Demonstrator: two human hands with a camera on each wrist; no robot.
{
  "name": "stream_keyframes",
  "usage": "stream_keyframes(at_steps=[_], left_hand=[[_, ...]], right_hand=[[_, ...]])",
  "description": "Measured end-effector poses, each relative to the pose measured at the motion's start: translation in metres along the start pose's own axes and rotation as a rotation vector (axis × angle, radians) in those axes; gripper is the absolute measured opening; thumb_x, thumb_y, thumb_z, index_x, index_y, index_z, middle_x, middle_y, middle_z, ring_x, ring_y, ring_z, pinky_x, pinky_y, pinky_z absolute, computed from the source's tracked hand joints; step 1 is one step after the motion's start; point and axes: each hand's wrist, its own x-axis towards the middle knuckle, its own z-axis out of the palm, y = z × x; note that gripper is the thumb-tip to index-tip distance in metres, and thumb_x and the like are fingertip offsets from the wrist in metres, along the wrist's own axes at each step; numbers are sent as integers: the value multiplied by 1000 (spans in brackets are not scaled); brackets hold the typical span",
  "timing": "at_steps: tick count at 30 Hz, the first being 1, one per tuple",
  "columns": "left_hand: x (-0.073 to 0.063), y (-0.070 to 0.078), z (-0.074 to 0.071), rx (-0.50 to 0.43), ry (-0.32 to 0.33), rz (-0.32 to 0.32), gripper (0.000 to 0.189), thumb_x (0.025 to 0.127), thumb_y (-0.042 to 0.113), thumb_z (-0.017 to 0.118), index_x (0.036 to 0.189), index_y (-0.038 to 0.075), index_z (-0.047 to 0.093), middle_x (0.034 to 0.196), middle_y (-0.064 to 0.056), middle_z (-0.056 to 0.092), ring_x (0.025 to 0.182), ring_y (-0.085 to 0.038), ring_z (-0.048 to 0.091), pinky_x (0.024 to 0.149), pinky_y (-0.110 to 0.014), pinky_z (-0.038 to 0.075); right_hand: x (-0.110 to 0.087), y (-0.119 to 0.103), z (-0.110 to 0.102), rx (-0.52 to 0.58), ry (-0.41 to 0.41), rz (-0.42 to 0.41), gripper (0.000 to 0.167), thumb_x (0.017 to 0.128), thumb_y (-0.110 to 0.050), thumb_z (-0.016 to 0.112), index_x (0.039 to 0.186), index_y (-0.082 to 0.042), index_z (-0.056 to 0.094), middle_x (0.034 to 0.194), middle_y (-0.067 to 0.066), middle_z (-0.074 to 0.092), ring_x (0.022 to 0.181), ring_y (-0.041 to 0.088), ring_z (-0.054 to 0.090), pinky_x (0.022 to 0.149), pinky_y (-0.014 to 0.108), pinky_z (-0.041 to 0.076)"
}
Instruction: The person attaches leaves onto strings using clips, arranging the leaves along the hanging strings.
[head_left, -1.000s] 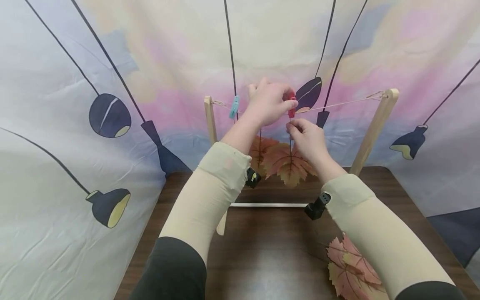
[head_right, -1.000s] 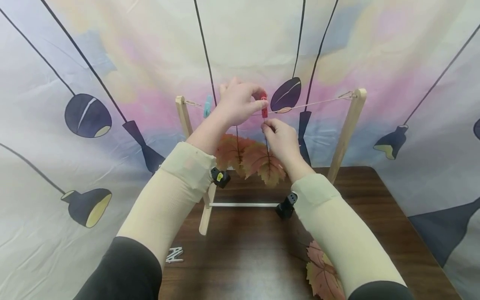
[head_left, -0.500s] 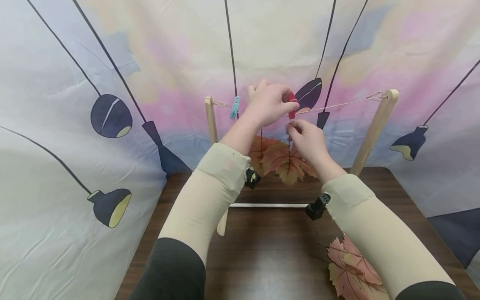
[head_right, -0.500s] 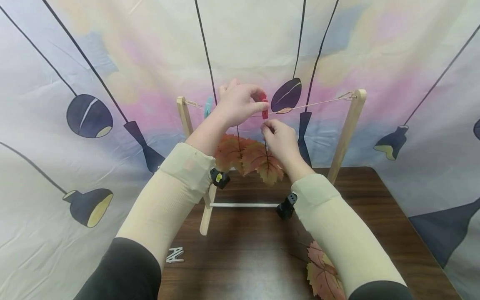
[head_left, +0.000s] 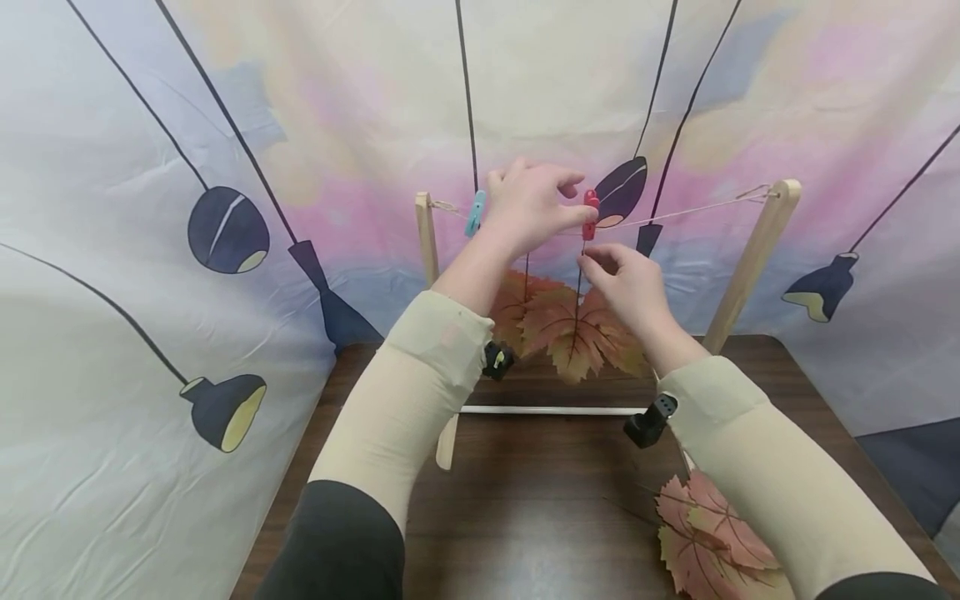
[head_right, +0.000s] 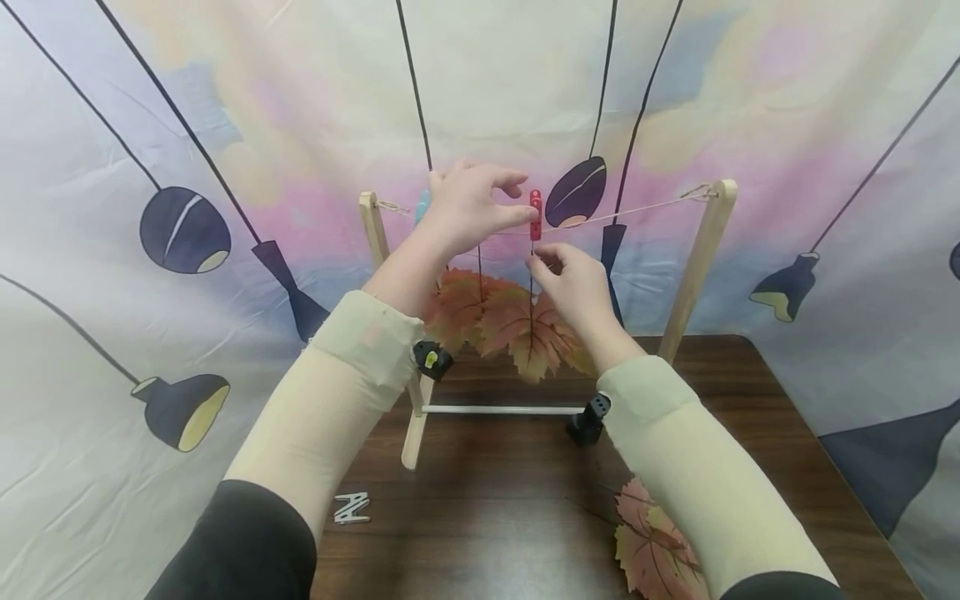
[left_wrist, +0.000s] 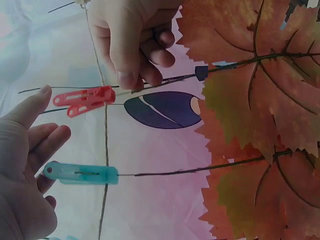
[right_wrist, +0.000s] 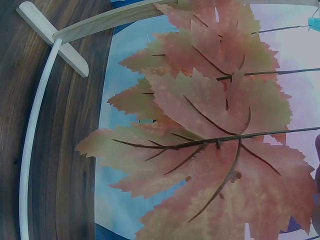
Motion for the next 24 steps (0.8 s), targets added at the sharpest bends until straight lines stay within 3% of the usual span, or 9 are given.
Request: stream_keyframes(at_steps=[5, 13, 19, 24], left_hand=[[-5, -6, -2, -37, 47, 4, 54, 84, 56, 60, 133, 35, 52, 113, 22, 59, 120, -11, 36, 95, -39, 17], [-17, -10, -11, -118, 151, 61, 54, 83, 53, 63, 132, 34, 53, 113, 20, 60, 115, -10, 38, 96, -39, 16], [-35, -8, -18, -166, 188, 114, 53, 83, 50, 65, 131, 31, 55, 112, 20, 60, 113, -9, 38, 95, -39, 17], [-54, -15, -8, -201, 254, 185, 52, 82, 46, 69, 128, 26, 58, 114, 14, 62, 109, -10, 42, 90, -39, 22]], right_hand=[[-1, -2, -4, 3, 12, -29, 34, 92, -31, 60, 113, -5, 66, 103, 12, 68, 93, 24, 63, 83, 41, 47], [-4, 0, -11, 17, 71, -70, 31, 91, -30, 61, 108, -4, 67, 98, 11, 69, 87, 22, 64, 78, 37, 49], [-12, 2, -16, -7, 94, -93, 28, 90, -28, 63, 106, -6, 68, 95, 9, 69, 82, 20, 63, 75, 34, 47], [-19, 7, -20, -37, 71, -115, 29, 90, -30, 62, 107, -7, 68, 96, 8, 68, 82, 19, 60, 75, 35, 46]])
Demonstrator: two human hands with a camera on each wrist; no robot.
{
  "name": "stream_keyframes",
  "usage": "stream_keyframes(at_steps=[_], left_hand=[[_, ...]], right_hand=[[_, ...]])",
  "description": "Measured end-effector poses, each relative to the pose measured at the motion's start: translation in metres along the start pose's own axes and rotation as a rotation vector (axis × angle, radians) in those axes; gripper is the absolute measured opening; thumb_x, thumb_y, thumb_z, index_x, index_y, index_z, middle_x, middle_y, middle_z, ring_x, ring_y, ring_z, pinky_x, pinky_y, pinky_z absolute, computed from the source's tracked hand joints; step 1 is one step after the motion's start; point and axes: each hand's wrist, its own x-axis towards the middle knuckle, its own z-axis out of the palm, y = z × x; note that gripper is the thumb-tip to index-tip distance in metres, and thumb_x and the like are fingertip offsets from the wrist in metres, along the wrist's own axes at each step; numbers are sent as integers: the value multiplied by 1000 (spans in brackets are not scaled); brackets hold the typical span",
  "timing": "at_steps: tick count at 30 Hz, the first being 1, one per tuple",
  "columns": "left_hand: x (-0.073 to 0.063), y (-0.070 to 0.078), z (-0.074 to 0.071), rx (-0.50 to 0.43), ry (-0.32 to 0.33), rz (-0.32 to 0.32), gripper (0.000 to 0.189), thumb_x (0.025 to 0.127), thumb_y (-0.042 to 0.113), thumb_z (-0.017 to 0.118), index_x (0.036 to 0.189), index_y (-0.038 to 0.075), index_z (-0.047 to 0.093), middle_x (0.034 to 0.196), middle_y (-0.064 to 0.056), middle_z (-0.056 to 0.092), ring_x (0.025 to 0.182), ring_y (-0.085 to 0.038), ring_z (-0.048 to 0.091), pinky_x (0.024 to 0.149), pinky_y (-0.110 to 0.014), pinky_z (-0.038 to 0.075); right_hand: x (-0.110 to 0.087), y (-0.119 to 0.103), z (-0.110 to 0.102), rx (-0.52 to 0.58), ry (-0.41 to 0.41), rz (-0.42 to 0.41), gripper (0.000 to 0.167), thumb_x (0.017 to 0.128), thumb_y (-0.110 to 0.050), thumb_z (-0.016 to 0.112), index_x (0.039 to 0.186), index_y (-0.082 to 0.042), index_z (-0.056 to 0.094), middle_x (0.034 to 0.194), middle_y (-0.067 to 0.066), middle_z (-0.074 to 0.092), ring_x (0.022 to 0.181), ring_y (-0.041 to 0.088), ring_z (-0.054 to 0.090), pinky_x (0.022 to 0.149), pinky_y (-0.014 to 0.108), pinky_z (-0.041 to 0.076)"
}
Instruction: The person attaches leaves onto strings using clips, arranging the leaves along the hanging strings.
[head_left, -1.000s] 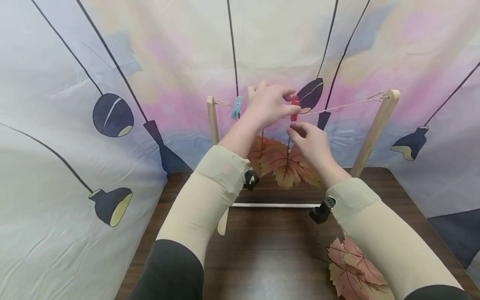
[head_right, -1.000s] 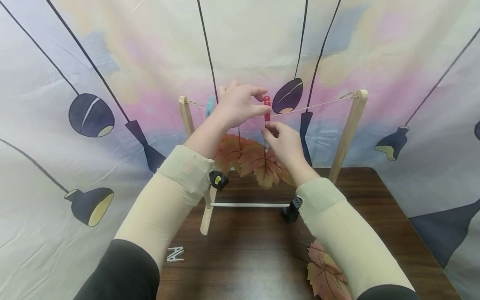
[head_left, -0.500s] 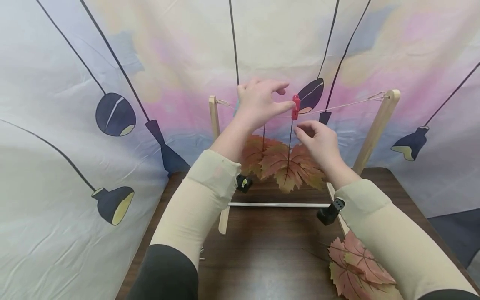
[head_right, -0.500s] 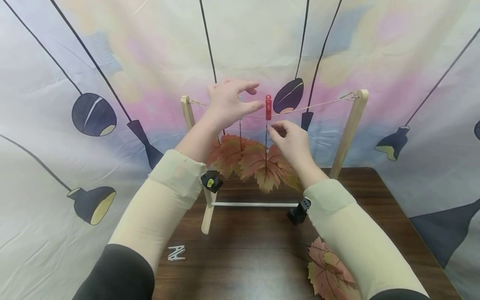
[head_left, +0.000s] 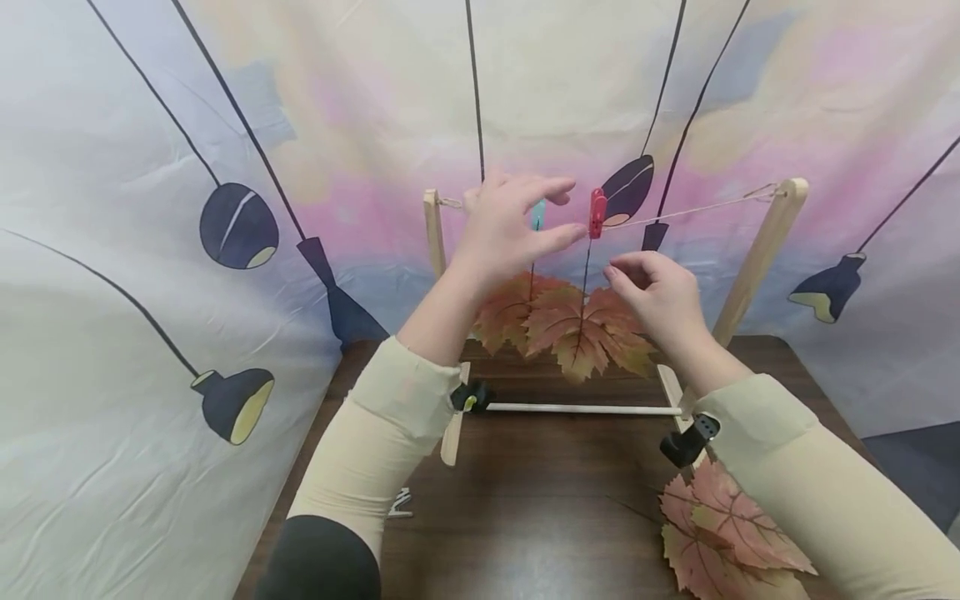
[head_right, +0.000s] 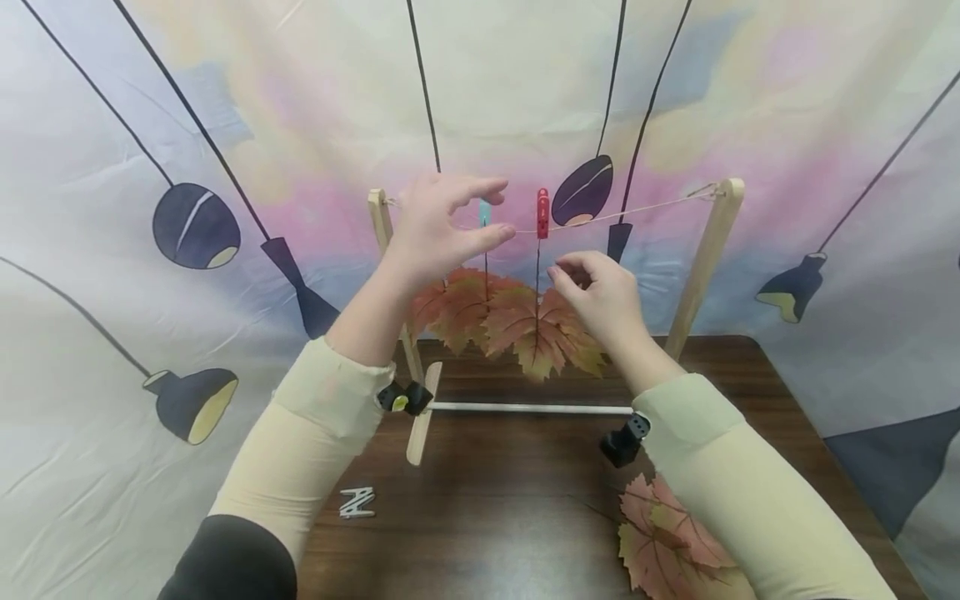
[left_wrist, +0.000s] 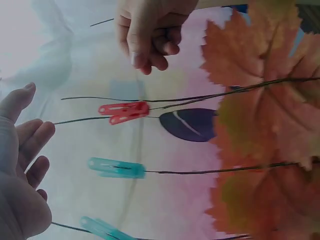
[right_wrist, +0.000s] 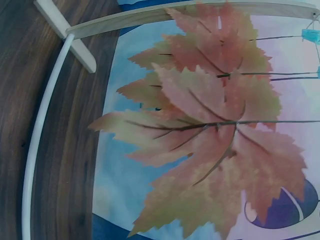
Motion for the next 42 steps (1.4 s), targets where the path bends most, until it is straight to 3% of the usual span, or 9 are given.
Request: stream_keyframes(at_steps=[6, 12, 19, 26, 34, 42], left_hand=[[-24, -20, 21, -127, 73, 66, 53, 80, 36, 74, 127, 16, 59, 120, 5, 62, 108, -14, 45, 95, -42, 24], [-45, -36, 36, -243, 65, 35, 53, 81, 30, 74, 129, 13, 58, 119, 3, 62, 113, -13, 46, 97, -41, 24], [-65, -47, 51, -299, 23, -60, 53, 82, 33, 73, 130, 15, 57, 127, 3, 58, 115, -16, 41, 96, -48, 25], [-83, -58, 58, -372, 0, -110, 52, 83, 27, 72, 130, 11, 57, 127, -1, 57, 114, -19, 43, 89, -39, 39], [-111, -79, 69, -422, -29, -190, 53, 83, 20, 72, 131, 7, 54, 121, -3, 57, 77, -19, 53, 65, -31, 46], [-141, -101, 80, -446, -33, -308, 52, 83, 19, 72, 131, 8, 54, 122, -8, 57, 74, -14, 54, 65, -30, 46]], right_hand=[[-10, 10, -3, -35, 24, -65, 23, 91, -23, 62, 104, -5, 68, 91, 9, 67, 78, 16, 56, 73, 35, 43], [-20, 16, -5, -47, 36, -101, 19, 90, -20, 62, 102, -6, 69, 84, 7, 64, 73, 12, 50, 68, 31, 39], [-27, 24, -6, -60, 54, -129, 17, 88, -16, 64, 99, -5, 70, 80, 6, 64, 69, 5, 50, 64, 27, 38], [-34, 32, -6, -52, 100, -182, 12, 84, -9, 67, 94, -3, 70, 77, 7, 63, 68, -5, 46, 64, 23, 38], [-44, 41, -7, -25, 136, -192, 12, 81, -5, 68, 93, -1, 70, 77, 7, 63, 70, -8, 44, 65, 18, 38], [-55, 52, -6, 7, 168, -171, 13, 79, -1, 69, 91, 0, 70, 77, 6, 63, 69, -13, 45, 64, 7, 37]])
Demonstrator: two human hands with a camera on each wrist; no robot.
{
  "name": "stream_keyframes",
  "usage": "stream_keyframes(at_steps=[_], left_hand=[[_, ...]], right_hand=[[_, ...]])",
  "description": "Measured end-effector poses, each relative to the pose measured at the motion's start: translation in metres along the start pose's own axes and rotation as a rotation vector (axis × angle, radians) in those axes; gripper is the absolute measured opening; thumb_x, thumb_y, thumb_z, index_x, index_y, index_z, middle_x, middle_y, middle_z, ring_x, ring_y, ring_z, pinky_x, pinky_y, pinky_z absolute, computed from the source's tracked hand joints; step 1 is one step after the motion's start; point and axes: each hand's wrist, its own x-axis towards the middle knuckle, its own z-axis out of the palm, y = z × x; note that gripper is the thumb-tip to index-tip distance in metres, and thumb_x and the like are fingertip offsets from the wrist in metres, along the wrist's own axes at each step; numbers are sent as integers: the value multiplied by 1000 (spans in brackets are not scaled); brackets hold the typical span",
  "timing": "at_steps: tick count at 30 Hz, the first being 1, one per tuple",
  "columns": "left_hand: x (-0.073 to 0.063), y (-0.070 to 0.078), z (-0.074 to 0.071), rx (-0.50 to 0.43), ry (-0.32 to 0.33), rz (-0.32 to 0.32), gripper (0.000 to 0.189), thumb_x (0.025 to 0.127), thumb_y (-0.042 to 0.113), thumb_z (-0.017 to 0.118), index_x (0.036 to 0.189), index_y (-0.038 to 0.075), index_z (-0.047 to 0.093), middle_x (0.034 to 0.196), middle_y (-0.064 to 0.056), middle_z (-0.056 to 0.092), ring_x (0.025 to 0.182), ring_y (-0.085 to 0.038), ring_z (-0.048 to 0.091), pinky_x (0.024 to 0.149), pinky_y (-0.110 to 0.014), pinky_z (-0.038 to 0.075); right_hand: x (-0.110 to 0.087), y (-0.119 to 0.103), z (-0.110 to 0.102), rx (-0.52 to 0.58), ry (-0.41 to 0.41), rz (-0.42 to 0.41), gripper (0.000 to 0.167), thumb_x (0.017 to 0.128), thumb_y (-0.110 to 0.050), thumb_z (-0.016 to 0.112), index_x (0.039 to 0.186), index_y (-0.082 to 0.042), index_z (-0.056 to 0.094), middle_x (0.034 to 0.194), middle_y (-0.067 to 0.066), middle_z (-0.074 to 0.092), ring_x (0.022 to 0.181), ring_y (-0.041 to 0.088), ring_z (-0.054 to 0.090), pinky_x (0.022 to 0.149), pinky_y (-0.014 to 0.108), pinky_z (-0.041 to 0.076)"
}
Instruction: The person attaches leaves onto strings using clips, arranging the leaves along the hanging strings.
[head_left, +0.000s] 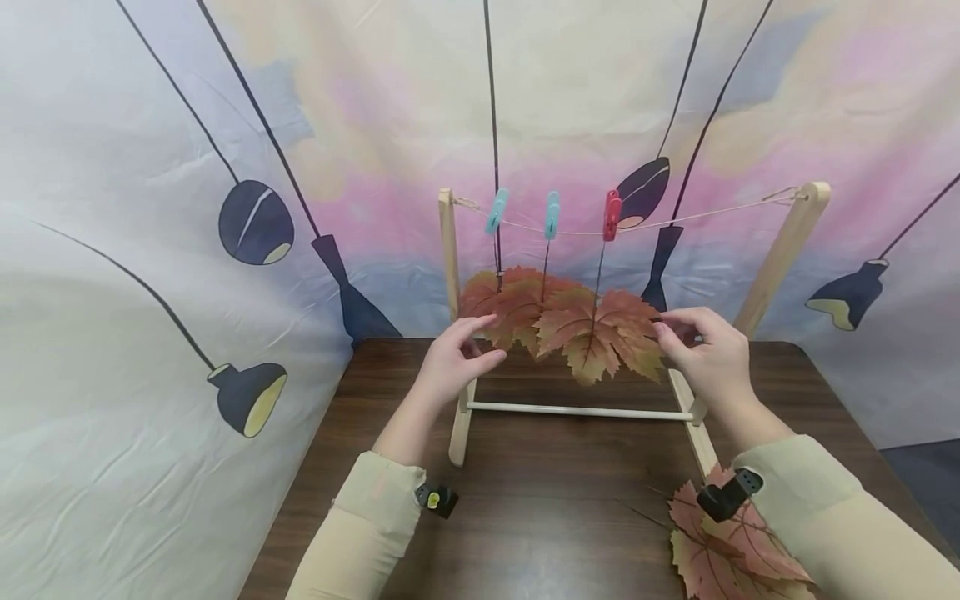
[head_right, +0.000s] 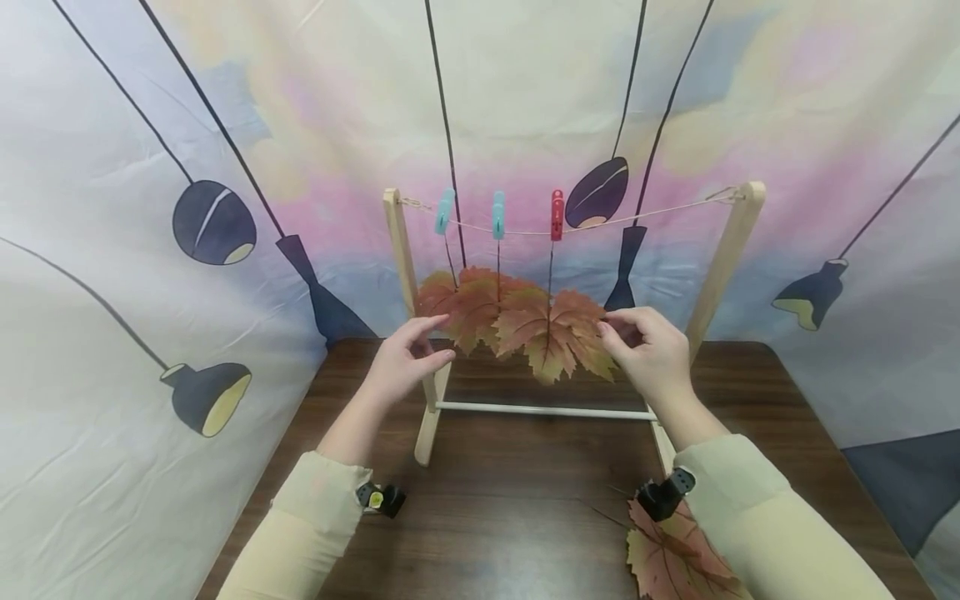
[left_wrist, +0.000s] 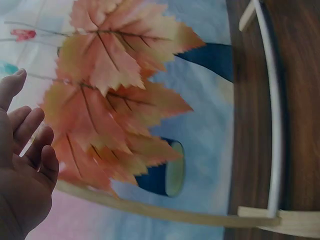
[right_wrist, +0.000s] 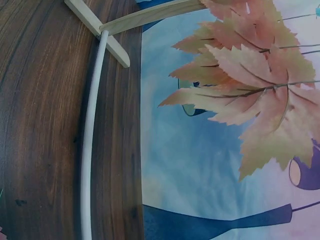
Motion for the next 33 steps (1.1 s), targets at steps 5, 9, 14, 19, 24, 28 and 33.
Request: stream_keyframes(at_steps=[5, 9, 14, 19, 24, 28, 33], left_hand=[[-10, -17, -1, 1, 44, -21, 49, 83, 17, 72, 129, 7, 56, 117, -7, 59, 73, -15, 52, 63, -29, 44], [-16, -28, -2, -6, 76, -26, 47, 82, 16, 73, 126, 7, 59, 111, -4, 60, 76, -18, 49, 67, -31, 42], [-25, -43, -3, 7, 99, -81, 44, 81, 16, 74, 123, 9, 61, 111, -5, 61, 81, -22, 51, 69, -31, 42], [-37, -57, -3, -10, 129, -130, 42, 80, 12, 75, 120, 7, 62, 112, -12, 61, 81, -27, 54, 69, -32, 44], [-49, -69, -4, -16, 147, -180, 40, 80, 12, 74, 118, 7, 63, 111, -8, 63, 77, -23, 54, 67, -30, 44], [-58, -79, -8, 4, 153, -228, 40, 81, 15, 74, 119, 9, 63, 111, -6, 63, 76, -23, 54, 63, -29, 44], [-72, -92, -15, 32, 155, -281, 41, 80, 15, 74, 119, 9, 63, 110, -6, 63, 73, -20, 53, 59, -26, 43]], right_hand=[[-6, 6, 0, 31, 13, 38, 15, 79, 0, 69, 94, -1, 70, 77, -11, 59, 69, -12, 48, 64, 7, 39], [-12, 11, -1, 36, 13, 49, 17, 78, 1, 70, 95, 0, 70, 79, -23, 54, 69, -13, 48, 64, 6, 38], [-24, 19, 1, 38, 4, 70, 23, 76, 3, 71, 98, 1, 67, 78, -15, 58, 70, -13, 47, 64, 6, 37], [-39, 30, 4, 3, -24, 108, 22, 76, 2, 71, 98, 1, 67, 78, 5, 62, 70, -8, 48, 62, 8, 37], [-51, 39, 1, -47, -50, 143, 21, 77, 0, 72, 97, 0, 67, 77, 4, 61, 70, -6, 47, 63, 11, 37], [-60, 47, 0, -61, -82, 152, 20, 78, -3, 72, 97, 0, 66, 80, 8, 61, 71, -8, 46, 65, 11, 38], [-71, 57, -1, -58, -127, 158, 22, 80, -5, 71, 101, -1, 66, 85, 6, 59, 72, -8, 46, 65, 8, 38]])
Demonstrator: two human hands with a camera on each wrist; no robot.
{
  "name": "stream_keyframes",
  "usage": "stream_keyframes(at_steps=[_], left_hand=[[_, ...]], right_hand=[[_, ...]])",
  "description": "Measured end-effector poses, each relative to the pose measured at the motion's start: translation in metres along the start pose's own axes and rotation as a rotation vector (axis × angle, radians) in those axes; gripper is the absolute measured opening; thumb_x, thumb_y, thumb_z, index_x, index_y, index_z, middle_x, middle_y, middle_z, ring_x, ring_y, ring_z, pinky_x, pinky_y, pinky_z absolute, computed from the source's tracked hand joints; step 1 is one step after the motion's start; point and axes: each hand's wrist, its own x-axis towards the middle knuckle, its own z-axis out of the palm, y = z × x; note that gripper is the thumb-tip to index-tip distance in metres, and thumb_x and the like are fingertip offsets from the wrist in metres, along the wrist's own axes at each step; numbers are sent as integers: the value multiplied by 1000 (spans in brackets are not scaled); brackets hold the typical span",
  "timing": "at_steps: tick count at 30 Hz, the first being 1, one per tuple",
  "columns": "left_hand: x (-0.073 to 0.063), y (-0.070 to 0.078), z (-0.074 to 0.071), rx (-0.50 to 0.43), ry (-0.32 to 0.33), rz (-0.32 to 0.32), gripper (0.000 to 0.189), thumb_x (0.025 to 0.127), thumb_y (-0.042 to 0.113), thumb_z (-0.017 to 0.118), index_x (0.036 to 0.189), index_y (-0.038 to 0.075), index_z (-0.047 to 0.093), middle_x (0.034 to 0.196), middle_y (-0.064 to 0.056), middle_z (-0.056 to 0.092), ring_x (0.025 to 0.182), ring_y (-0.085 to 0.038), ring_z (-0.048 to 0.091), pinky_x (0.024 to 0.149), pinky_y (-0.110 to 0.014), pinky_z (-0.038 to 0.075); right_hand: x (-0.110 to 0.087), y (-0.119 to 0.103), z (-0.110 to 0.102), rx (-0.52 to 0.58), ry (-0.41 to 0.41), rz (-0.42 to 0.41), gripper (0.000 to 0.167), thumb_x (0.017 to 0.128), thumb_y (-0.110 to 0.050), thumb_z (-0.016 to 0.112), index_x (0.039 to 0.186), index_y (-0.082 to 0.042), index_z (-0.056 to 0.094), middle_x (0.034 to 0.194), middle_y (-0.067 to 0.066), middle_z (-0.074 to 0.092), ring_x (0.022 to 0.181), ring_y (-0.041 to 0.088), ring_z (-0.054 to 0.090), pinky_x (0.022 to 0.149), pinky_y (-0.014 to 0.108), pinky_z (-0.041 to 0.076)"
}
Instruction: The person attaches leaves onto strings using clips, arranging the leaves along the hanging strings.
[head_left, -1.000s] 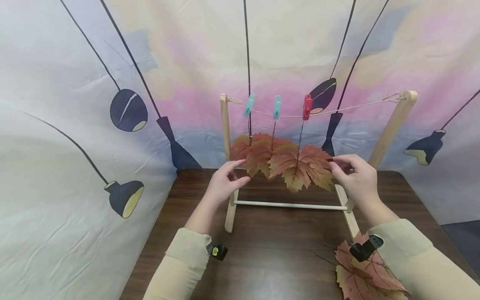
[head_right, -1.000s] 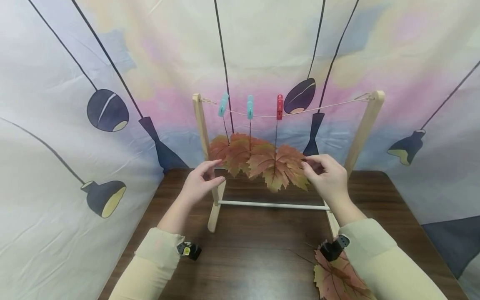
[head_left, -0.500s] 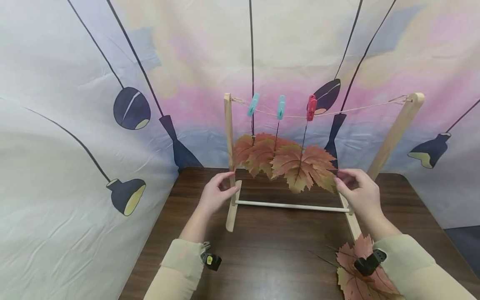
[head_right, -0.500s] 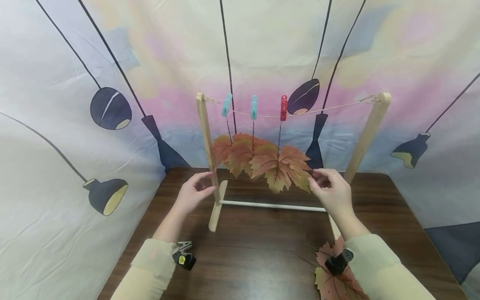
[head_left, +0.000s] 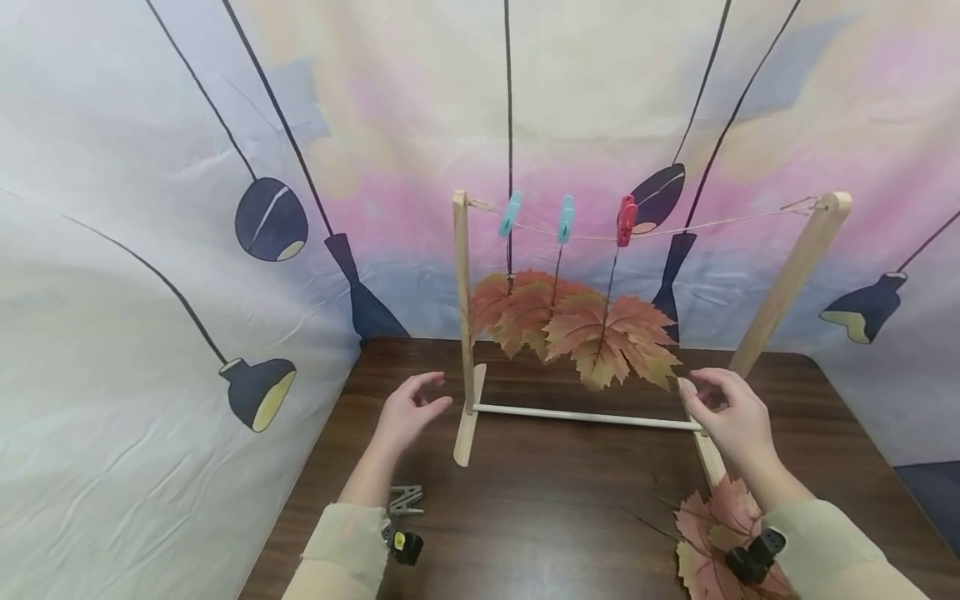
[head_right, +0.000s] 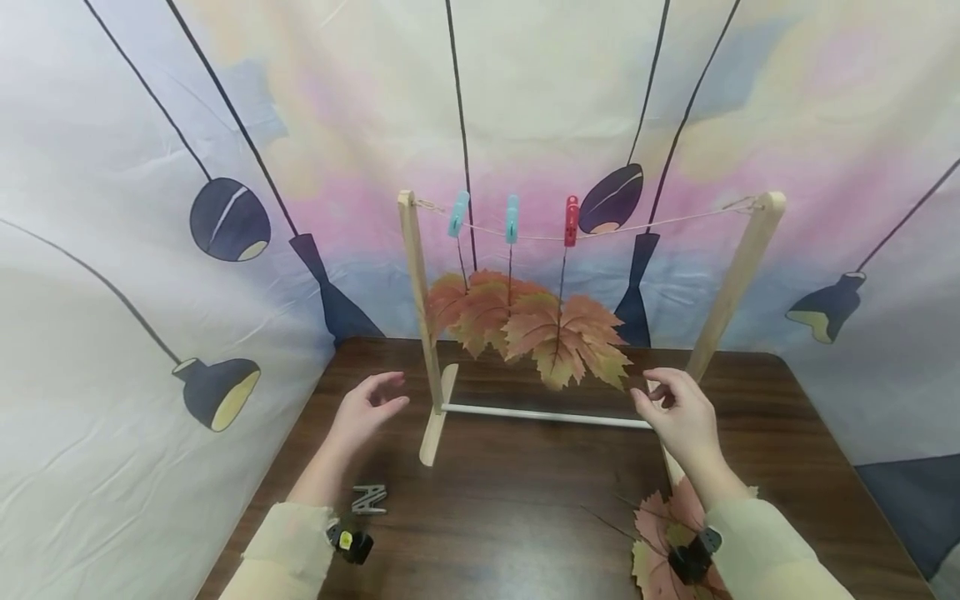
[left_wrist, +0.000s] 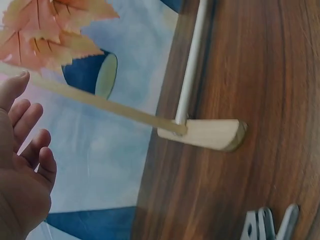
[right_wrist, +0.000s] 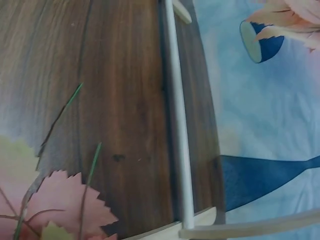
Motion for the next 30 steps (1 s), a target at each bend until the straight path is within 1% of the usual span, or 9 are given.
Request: stream_keyframes(at_steps=[2, 5, 10, 13, 17, 20, 22, 24, 30], left_hand=[[-3, -5, -3, 6, 3, -19, 41, 80, 16, 74, 119, 9, 62, 110, -6, 63, 72, -20, 52, 59, -26, 43], [-7, -11, -6, 10, 7, -54, 40, 81, 17, 74, 119, 10, 63, 111, -5, 63, 77, -21, 54, 63, -28, 44], [-15, -23, -11, 36, 5, -96, 41, 81, 19, 74, 120, 9, 62, 114, -7, 63, 96, -28, 56, 80, -38, 45], [-22, -35, -14, 70, 8, -104, 41, 81, 19, 74, 119, 8, 62, 114, -8, 63, 102, -29, 54, 88, -44, 42], [-34, -52, -18, 133, 11, -128, 39, 81, 20, 73, 117, 8, 63, 113, -9, 64, 106, -29, 52, 96, -51, 28], [-42, -63, -19, 163, 0, -161, 39, 82, 21, 73, 118, 8, 63, 114, -9, 64, 109, -32, 49, 95, -51, 20], [-46, -68, -19, 171, -12, -181, 40, 82, 23, 73, 118, 8, 63, 114, -8, 64, 109, -33, 48, 94, -50, 20], [-49, -73, -19, 192, -21, -182, 41, 82, 24, 73, 118, 8, 63, 114, -8, 64, 108, -33, 48, 92, -49, 20], [-56, -86, -16, 265, -47, -198, 42, 82, 26, 73, 119, 11, 63, 114, -5, 64, 108, -29, 48, 90, -51, 18]], right_hand=[[-4, 3, 0, -3, -16, 5, 23, 79, -5, 71, 102, -2, 65, 86, 4, 58, 71, -7, 47, 63, 8, 38], [-10, 7, 1, -22, -47, 15, 24, 80, -6, 71, 103, -2, 65, 84, 0, 57, 68, -1, 48, 60, 11, 37], [-20, 13, 3, -48, -103, 25, 26, 81, -10, 72, 105, -3, 64, 83, 2, 58, 65, 6, 49, 56, 14, 38], [-25, 18, 4, -58, -114, 19, 27, 80, -9, 72, 105, -3, 65, 82, 2, 57, 64, 3, 48, 56, 14, 38], [-34, 23, 6, -68, -108, 23, 27, 78, -6, 73, 103, -3, 65, 79, 1, 57, 66, -1, 46, 58, 12, 37], [-42, 27, 7, -76, -111, 42, 26, 78, -6, 73, 103, -3, 65, 79, 0, 57, 67, 0, 46, 58, 11, 36], [-47, 29, 7, -85, -118, 58, 25, 79, -7, 72, 103, -3, 65, 80, 0, 57, 68, 1, 47, 58, 12, 36], [-50, 31, 7, -96, -124, 64, 25, 80, -7, 72, 103, -2, 65, 81, 0, 58, 69, 0, 47, 58, 12, 35], [-53, 39, 8, -121, -135, 56, 26, 79, -5, 72, 103, -2, 65, 82, 2, 59, 69, -3, 46, 58, 14, 38]])
